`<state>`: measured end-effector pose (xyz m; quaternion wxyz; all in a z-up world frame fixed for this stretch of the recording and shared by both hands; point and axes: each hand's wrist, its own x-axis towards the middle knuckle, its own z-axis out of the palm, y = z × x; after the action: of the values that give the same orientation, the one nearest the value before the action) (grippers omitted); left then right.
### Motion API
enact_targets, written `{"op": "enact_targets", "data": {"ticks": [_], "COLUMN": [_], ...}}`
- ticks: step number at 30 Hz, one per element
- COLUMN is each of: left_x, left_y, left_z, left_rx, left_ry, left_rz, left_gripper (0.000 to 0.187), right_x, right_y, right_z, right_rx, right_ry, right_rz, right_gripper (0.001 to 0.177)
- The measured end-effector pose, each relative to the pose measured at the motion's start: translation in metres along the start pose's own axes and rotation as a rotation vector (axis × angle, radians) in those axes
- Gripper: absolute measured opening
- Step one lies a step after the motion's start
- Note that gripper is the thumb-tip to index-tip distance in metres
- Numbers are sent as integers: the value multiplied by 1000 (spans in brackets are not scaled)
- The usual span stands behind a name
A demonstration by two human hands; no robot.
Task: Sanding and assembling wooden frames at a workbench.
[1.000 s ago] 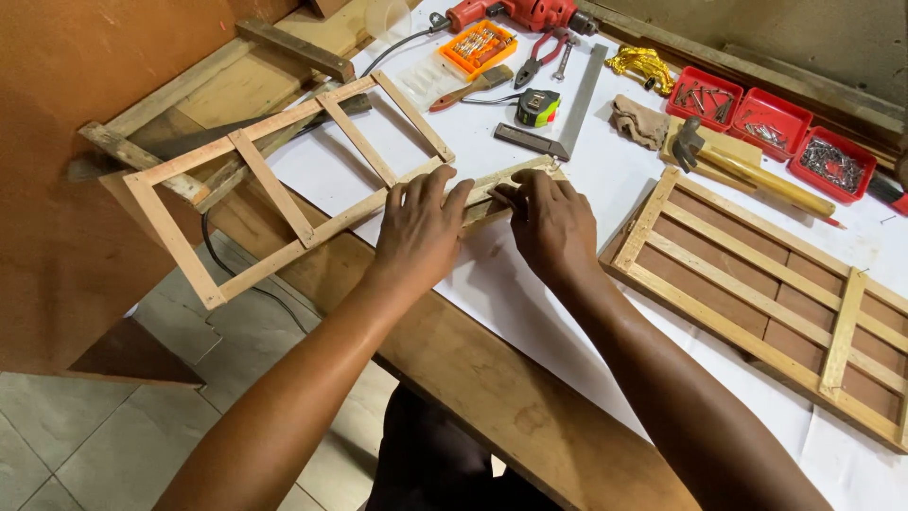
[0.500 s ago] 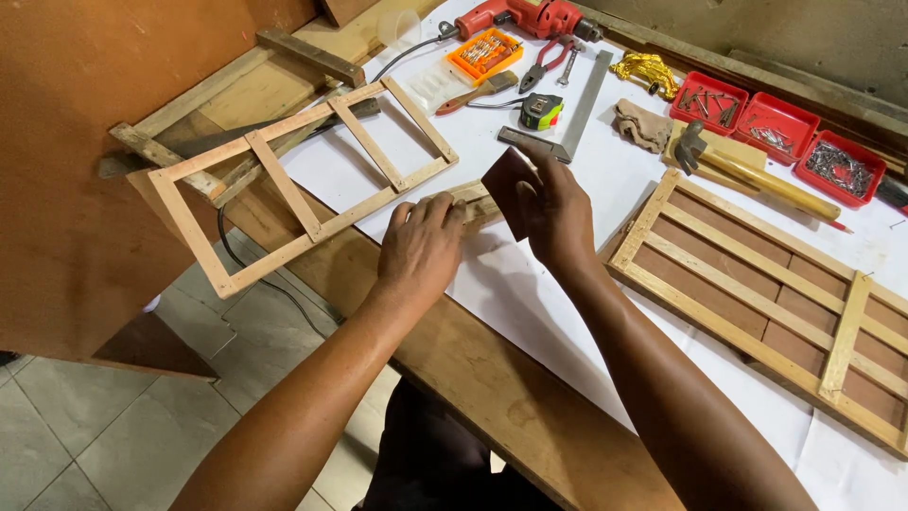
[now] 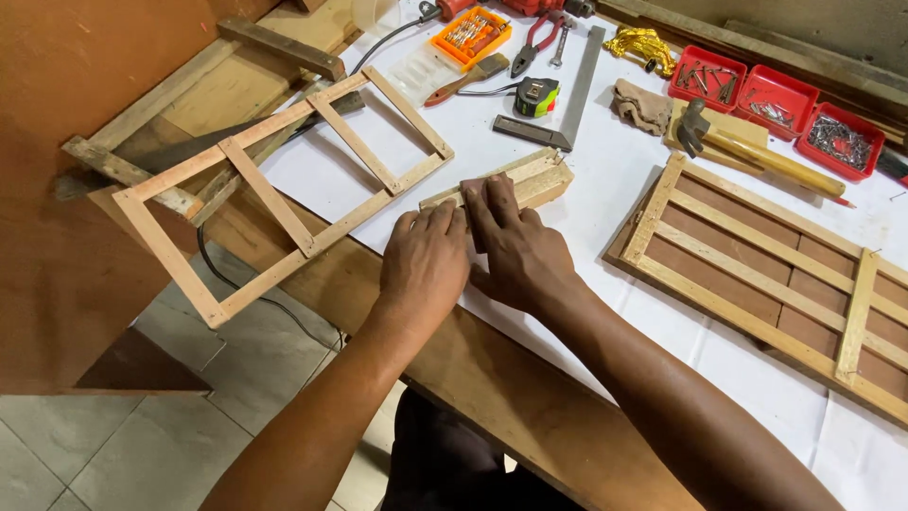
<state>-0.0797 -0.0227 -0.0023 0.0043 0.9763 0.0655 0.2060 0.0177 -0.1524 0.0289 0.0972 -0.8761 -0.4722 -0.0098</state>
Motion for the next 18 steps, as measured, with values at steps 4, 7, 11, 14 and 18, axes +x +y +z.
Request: {"op": "enact_targets", "data": {"ticks": [4, 7, 11, 14, 18], "left_x": [-1, -1, 0, 0, 2], "left_y": [-2, 0, 9, 14, 14], "left_z": [2, 4, -3, -6, -16], "left_rx": [4, 77, 108, 101, 141], "left_ry": [-4, -25, -68, -65, -75], "left_rz": [-19, -19, -68, -73, -60], "left_gripper": [40, 45, 46, 44, 48], "right_x": [3, 6, 9, 6, 7], "right_y": [1, 27, 61, 65, 39], "right_z": [-12, -10, -12, -11, -3], "right_rx": [8, 19, 20, 3, -109], "right_ry": [-19, -41, 40, 68, 49], "right_rz": [-16, -83, -198, -131, 81], "right_gripper": [78, 61, 52, 51, 48]}}
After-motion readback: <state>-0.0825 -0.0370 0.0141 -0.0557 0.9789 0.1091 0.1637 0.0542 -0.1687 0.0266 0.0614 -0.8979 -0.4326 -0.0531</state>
